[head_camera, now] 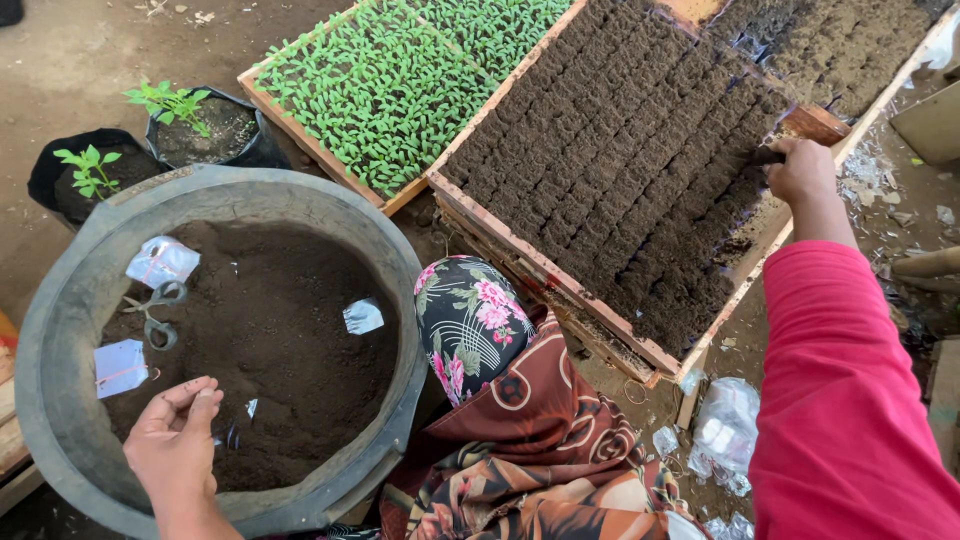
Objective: The person sits on the ground and repeatedly scoops soil from a large bucket into a seedling tray. They use their hands to mix the soil and place small clumps into the tray's compartments. The person also handles small seed packets and a pair of scissors resting in the bucket.
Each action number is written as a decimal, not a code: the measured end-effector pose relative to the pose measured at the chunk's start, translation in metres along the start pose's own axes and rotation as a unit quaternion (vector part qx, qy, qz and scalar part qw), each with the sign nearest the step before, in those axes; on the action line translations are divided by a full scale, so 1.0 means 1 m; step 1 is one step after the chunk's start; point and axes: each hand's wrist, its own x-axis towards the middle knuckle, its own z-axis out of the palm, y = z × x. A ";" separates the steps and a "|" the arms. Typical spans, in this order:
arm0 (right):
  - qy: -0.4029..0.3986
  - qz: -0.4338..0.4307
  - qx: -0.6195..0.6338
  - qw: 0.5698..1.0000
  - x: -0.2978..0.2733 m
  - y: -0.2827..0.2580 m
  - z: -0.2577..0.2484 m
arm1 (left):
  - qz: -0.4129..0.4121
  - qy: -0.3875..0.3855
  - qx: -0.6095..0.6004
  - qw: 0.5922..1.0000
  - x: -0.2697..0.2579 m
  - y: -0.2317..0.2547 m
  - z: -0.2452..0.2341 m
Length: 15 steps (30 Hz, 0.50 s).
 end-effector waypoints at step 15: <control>-0.043 -0.079 -0.246 0.965 0.048 -0.046 0.019 | 0.040 0.015 0.037 0.998 0.011 -0.014 -0.003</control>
